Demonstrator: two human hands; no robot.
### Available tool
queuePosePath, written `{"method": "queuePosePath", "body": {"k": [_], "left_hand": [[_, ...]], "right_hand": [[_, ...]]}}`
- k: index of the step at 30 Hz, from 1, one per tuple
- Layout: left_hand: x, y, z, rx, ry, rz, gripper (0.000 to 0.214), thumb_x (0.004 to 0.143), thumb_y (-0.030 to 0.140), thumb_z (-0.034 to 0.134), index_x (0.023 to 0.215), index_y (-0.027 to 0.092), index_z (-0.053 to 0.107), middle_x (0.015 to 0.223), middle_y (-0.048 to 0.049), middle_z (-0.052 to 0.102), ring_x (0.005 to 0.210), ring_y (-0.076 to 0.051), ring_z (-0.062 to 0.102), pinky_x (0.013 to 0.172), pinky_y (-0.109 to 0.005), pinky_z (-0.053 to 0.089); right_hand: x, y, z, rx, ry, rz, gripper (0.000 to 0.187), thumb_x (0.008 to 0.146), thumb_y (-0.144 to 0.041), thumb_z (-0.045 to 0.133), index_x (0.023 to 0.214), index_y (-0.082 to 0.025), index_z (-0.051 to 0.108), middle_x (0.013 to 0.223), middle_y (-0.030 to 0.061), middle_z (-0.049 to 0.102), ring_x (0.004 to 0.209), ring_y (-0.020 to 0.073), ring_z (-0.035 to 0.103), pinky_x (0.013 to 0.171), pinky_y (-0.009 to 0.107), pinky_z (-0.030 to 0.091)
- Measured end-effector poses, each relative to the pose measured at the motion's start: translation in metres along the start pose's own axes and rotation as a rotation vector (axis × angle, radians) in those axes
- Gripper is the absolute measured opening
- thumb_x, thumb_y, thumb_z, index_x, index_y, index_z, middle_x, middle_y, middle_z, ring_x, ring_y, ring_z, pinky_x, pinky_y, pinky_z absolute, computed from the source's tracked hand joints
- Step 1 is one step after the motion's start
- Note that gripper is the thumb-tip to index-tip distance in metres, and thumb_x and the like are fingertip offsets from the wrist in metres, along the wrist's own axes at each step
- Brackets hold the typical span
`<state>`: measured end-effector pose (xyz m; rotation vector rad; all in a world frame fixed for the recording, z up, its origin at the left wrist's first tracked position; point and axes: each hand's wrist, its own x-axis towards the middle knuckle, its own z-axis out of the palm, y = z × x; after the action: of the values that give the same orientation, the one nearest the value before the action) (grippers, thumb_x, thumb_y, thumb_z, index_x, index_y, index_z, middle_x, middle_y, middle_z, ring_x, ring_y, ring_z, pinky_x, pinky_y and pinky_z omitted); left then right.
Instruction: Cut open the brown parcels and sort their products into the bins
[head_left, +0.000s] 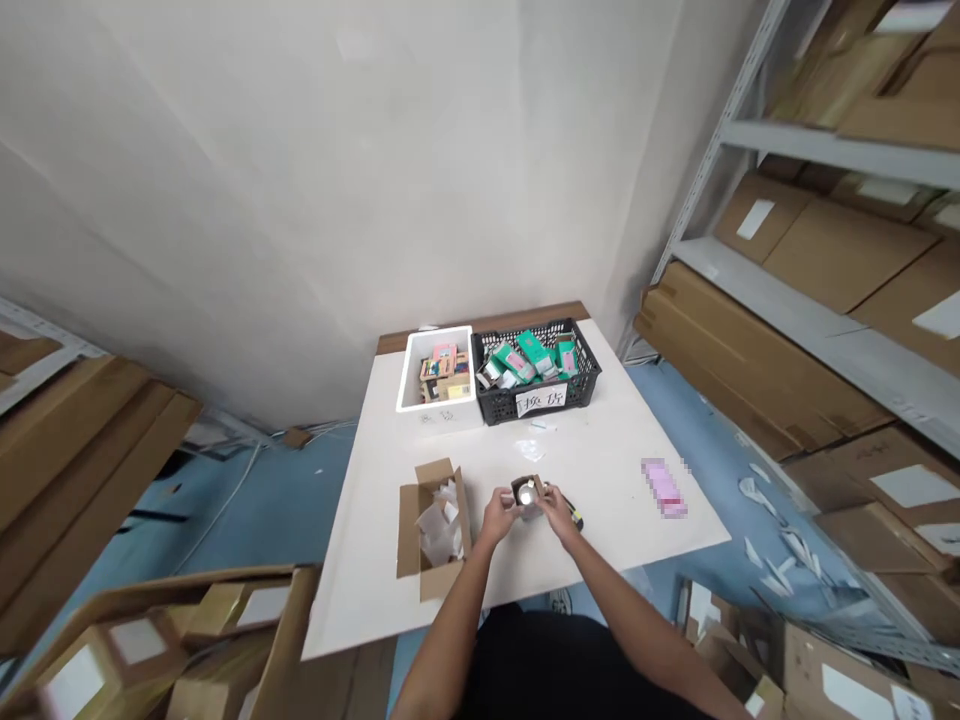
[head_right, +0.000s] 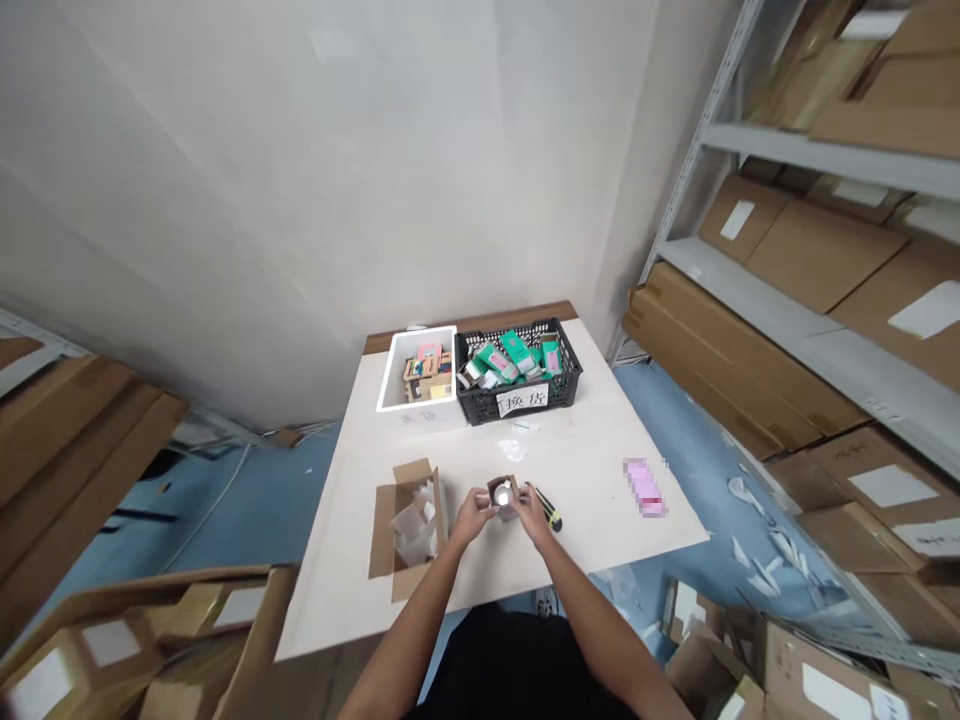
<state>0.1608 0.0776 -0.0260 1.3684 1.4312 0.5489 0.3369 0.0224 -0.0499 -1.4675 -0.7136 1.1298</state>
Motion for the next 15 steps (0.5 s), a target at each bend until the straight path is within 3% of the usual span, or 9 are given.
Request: {"method": "queuePosePath", "body": {"k": [4, 10, 15], "left_hand": [[0.009, -0.007, 0.012, -0.176, -0.040, 0.036, 0.050, 0.062, 0.040, 0.090, 0.099, 0.026, 0.060, 0.104, -0.0045, 0.073, 0.106, -0.030, 0.073, 0.093, -0.045, 0.057], [0.004, 0.015, 0.018, -0.212, -0.064, -0.027, 0.051, 0.060, 0.022, 0.087, 0.101, 0.024, 0.055, 0.109, -0.0038, 0.072, 0.105, -0.028, 0.074, 0.094, -0.042, 0.057], [0.013, 0.017, 0.009, -0.200, -0.062, -0.017, 0.050, 0.063, 0.014, 0.078, 0.105, 0.026, 0.055, 0.108, -0.0039, 0.074, 0.104, -0.026, 0.075, 0.095, -0.040, 0.057]], "right_hand": [[-0.001, 0.004, 0.003, 0.040, -0.007, -0.005, 0.065, 0.052, -0.041, 0.088, 0.109, -0.027, 0.060, 0.112, 0.0065, 0.073, 0.106, 0.0316, 0.071, 0.093, 0.043, 0.056], [-0.004, -0.012, 0.015, 0.015, 0.009, 0.028, 0.067, 0.053, -0.040, 0.086, 0.110, -0.028, 0.054, 0.106, 0.0043, 0.072, 0.097, 0.0307, 0.073, 0.088, 0.046, 0.058], [-0.004, -0.005, 0.033, 0.007, 0.079, 0.059, 0.062, 0.057, -0.038, 0.082, 0.110, -0.030, 0.052, 0.094, 0.0009, 0.071, 0.088, 0.0305, 0.074, 0.082, 0.046, 0.060]]}}
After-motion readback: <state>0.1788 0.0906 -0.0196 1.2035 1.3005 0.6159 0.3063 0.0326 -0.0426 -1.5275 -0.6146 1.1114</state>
